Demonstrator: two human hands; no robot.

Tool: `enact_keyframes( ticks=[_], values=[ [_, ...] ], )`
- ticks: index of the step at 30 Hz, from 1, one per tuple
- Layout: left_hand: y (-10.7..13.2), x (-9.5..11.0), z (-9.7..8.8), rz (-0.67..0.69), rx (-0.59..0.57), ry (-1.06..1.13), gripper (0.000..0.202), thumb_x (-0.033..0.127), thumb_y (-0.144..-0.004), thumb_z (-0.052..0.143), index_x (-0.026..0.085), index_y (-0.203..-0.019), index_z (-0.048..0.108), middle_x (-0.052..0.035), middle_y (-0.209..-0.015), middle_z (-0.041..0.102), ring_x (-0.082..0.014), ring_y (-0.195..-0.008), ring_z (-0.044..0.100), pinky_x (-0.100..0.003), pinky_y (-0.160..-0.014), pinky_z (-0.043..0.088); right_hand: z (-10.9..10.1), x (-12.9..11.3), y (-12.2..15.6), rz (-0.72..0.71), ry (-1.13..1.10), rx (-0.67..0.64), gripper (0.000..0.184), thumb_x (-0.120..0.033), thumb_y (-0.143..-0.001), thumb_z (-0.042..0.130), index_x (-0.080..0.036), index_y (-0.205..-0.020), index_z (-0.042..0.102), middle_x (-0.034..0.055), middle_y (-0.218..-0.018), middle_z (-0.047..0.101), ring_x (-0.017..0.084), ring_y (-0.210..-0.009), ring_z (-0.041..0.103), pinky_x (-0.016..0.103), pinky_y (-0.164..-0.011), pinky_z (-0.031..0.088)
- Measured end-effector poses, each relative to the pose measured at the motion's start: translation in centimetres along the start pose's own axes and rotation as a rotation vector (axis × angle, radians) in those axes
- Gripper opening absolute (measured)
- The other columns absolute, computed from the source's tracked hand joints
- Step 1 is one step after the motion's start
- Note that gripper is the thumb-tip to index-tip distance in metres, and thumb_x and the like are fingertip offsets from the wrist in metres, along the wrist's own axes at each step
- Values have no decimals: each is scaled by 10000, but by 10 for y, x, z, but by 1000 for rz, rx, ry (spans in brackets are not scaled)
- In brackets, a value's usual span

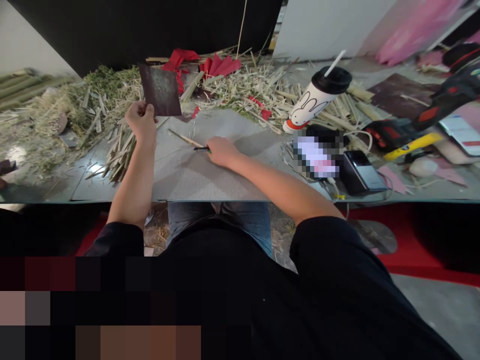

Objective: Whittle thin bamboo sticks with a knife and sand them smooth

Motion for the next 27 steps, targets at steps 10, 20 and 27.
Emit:
enact_keyframes(
  ticks=[10,20,27],
  values=[
    [1,-4,-12,-32,131,25,355,432,-975,864,233,-839,604,27,-740,508,-135,-676,624,-218,-593,475,-15,52,-34,211,86,33,296,-216,-1178,606,-106,-1337,830,251,-1339,776,401,-1266,715,445,-1071,546],
    [0,-13,-11,-125,156,90,311,478,-944,861,255,-896,650,16,-788,599,-124,-642,582,-258,-594,503,-48,108,-13,401,153,105,325,-159,-1156,642,-84,-1427,807,269,-1395,750,432,-1323,698,488,-1088,559],
    [2,-19,-13,-184,176,89,173,206,-987,774,243,-879,644,26,-792,615,-86,-615,544,-203,-581,534,-20,50,-42,220,120,37,329,-108,-1112,620,-134,-1368,826,229,-1386,748,400,-1300,689,450,-1095,546]
  ],
)
Point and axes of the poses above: each hand's wrist, its own y-axis away from the middle knuckle, its own z-axis out of the palm, x = y × z, the point moved 10 cm from there along -y, towards the middle knuckle
